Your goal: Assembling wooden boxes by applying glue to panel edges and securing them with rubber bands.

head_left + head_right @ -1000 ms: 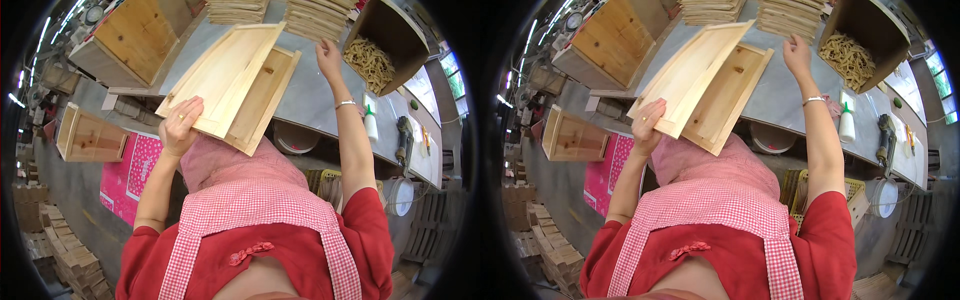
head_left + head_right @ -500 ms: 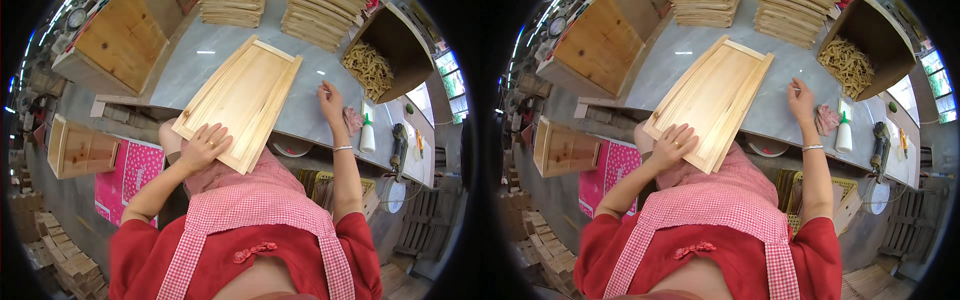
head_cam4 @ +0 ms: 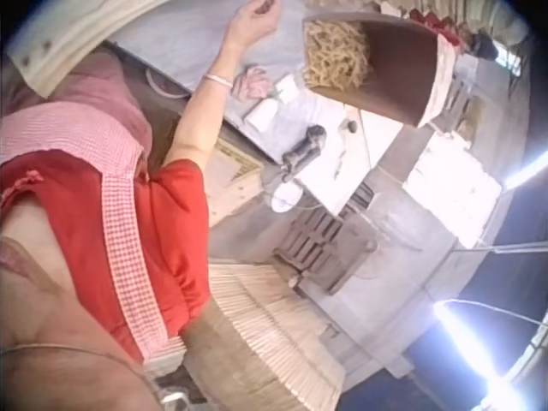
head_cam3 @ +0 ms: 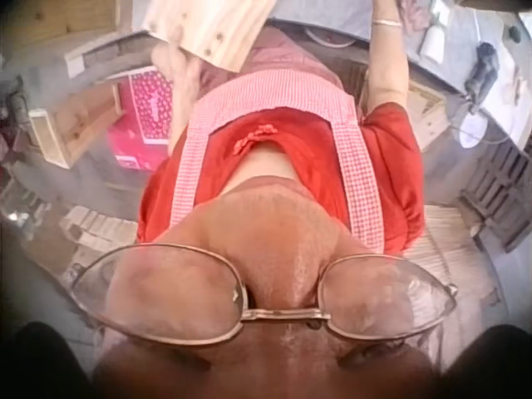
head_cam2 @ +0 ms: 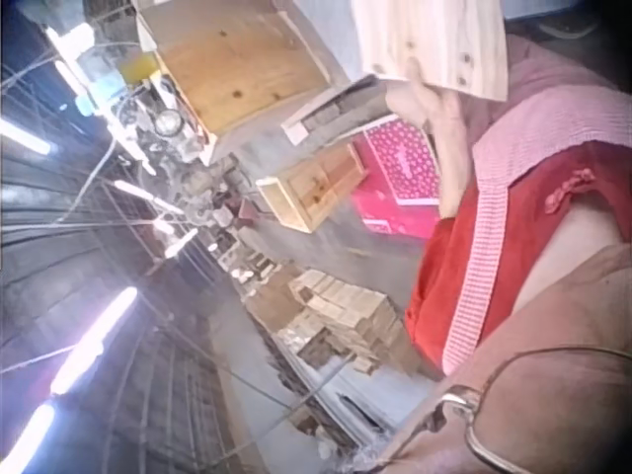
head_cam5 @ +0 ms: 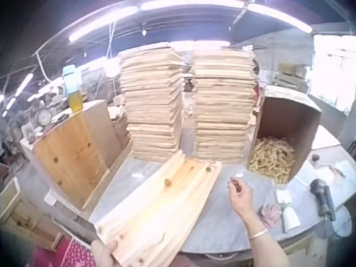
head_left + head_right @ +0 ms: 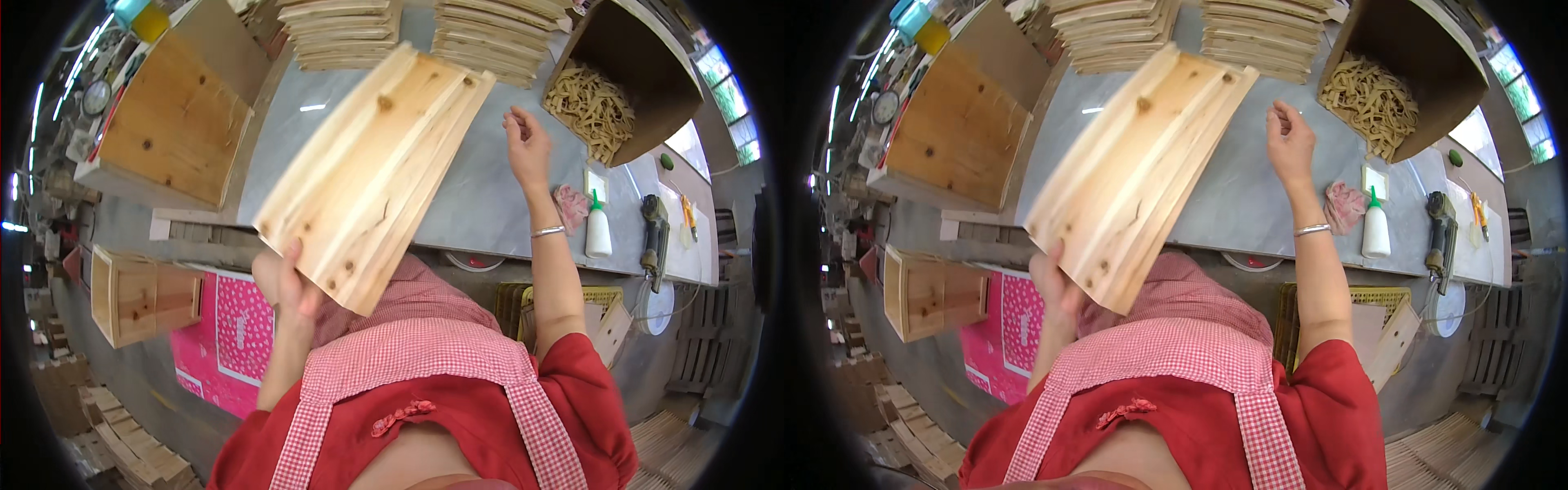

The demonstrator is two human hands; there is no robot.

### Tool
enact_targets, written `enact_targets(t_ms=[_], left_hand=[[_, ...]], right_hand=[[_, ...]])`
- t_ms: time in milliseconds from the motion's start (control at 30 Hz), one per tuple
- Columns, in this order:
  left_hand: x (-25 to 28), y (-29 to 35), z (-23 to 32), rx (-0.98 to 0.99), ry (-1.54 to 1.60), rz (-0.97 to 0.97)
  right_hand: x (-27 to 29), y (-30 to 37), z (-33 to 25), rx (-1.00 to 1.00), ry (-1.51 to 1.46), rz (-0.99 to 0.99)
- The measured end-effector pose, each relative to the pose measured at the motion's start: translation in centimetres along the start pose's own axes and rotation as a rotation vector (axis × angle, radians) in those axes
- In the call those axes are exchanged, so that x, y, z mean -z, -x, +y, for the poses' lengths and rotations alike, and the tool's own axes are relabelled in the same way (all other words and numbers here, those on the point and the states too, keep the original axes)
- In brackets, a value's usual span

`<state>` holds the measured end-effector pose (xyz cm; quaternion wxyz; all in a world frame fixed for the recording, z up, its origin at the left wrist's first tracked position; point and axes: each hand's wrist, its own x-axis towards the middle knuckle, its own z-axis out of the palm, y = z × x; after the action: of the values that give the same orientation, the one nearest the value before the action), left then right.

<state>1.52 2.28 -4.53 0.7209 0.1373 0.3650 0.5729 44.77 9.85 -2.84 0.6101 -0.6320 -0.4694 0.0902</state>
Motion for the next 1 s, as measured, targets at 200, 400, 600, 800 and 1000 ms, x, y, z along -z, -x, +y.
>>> enact_targets(t_ms=[200, 400, 600, 800, 1000], left_hand=[[-1.4, 0.0, -3.8, 0.147, -0.057, 0.084], [-3.7, -2.5, -4.6, 0.326, -0.214, 0.136], [-3.9, -2.9, -5.2, 0.301, -0.236, 0.102], [-2.4, -0.7, -3.6, 0.213, -0.267, 0.234], [-1.4, -2.3, -3.7, 0.203, -0.340, 0.218]], right_hand=[[-1.2, -1.9, 2.3, 0.043, 0.108, -0.034], [-5.4, -5.3, 5.7, 0.238, 0.498, -0.137], [-9.0, -6.7, 3.3, 0.066, 0.714, -0.550], [-11.4, -3.8, 0.4, 0.163, 0.695, -0.460], [-12.4, -3.4, 2.3, 0.195, 0.682, -0.314]])
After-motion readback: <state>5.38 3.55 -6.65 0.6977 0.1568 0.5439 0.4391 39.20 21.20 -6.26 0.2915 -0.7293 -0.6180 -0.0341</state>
